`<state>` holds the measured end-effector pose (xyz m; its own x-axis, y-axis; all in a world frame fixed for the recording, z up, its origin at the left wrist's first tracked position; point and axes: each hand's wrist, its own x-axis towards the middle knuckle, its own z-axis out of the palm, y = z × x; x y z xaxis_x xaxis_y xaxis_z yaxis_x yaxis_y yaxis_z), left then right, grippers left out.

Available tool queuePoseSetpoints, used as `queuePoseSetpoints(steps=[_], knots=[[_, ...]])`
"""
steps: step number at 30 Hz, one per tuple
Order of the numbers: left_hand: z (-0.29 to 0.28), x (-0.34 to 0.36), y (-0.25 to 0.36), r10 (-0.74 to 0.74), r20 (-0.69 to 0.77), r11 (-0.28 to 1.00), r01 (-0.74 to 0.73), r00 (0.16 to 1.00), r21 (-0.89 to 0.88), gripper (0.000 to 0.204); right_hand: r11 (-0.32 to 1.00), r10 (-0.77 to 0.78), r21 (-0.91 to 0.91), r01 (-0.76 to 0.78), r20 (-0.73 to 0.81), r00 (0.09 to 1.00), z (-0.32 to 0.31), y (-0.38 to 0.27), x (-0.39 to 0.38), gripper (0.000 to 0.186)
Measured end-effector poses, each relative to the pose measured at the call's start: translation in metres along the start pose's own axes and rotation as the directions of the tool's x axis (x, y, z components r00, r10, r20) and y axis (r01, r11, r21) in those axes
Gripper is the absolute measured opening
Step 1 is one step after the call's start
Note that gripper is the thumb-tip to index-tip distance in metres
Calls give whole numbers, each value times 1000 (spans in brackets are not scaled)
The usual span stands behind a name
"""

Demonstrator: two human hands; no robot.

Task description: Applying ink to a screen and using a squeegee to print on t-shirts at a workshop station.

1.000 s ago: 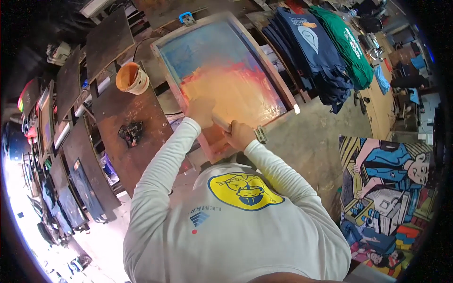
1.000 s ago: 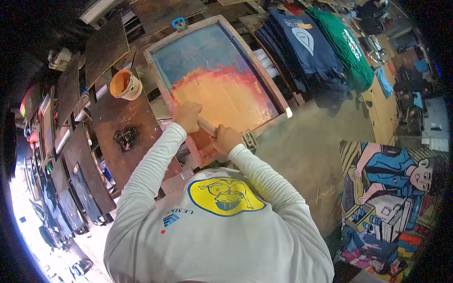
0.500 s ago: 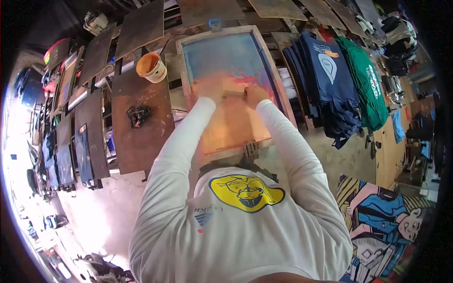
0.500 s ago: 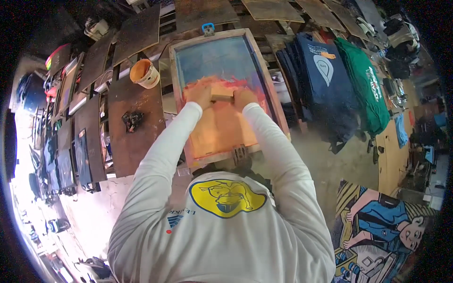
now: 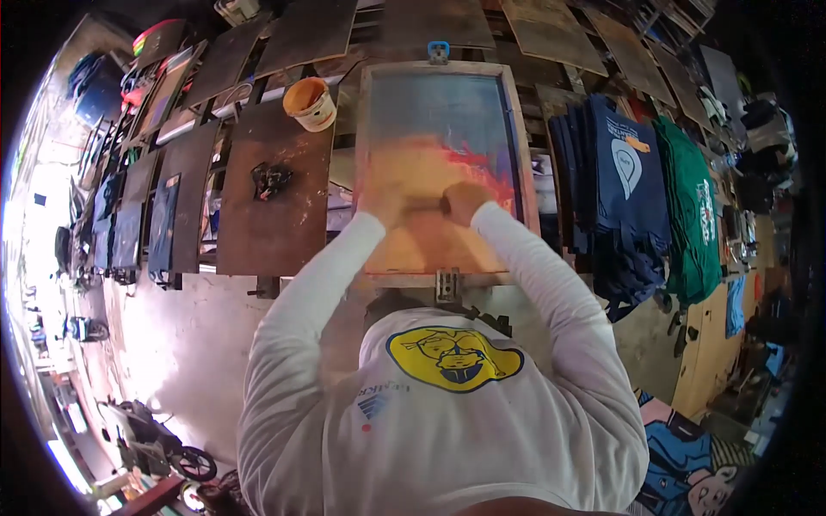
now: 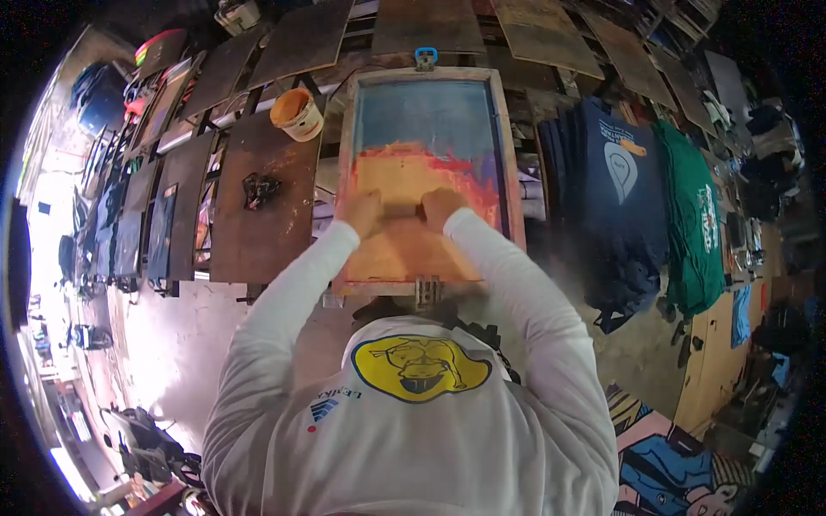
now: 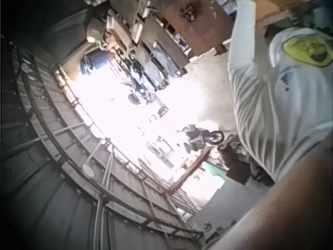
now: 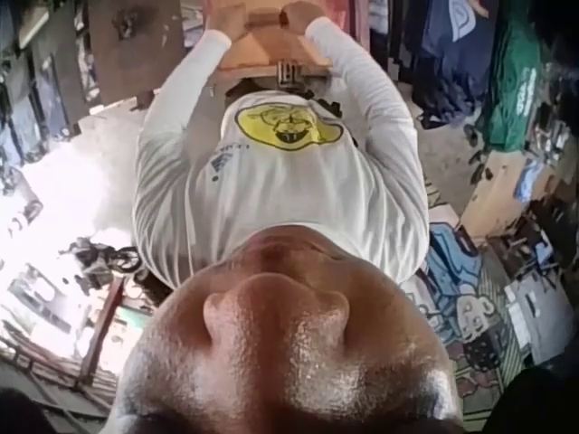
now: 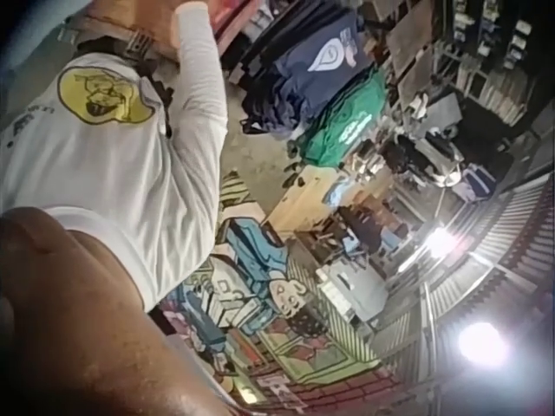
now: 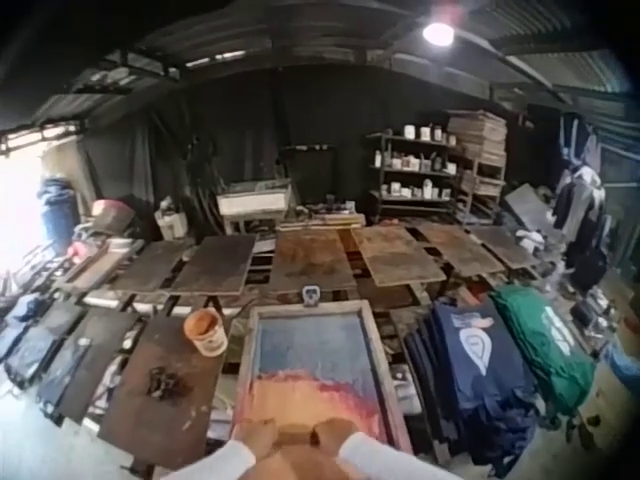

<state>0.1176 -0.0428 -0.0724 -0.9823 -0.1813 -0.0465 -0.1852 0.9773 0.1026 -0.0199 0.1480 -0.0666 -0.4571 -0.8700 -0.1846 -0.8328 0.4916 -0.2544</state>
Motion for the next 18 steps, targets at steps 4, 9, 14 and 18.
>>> queuePoseSetpoints(steps=[4, 9, 14, 18], knots=[[-14, 75, -28, -138, -120, 954, 100, 983, -282, 50, 993, 109, -38, -115, -119, 987, -26, 18, 73, 24], [-1, 117, -45, -133, 151, 988, 119, 980, 98, 68, 978, 206, -28, -209, -76, 975, -25, 20, 98, 28], [37, 106, -52, -42, 17, 984, 38, 999, 173, 74, 978, 207, -6, -208, -84, 975, -7, 18, 83, 29], [34, 47, -28, 31, -143, 970, 5, 989, 244, 59, 987, 105, -109, -118, -121, 987, 8, 2, 37, 29]])
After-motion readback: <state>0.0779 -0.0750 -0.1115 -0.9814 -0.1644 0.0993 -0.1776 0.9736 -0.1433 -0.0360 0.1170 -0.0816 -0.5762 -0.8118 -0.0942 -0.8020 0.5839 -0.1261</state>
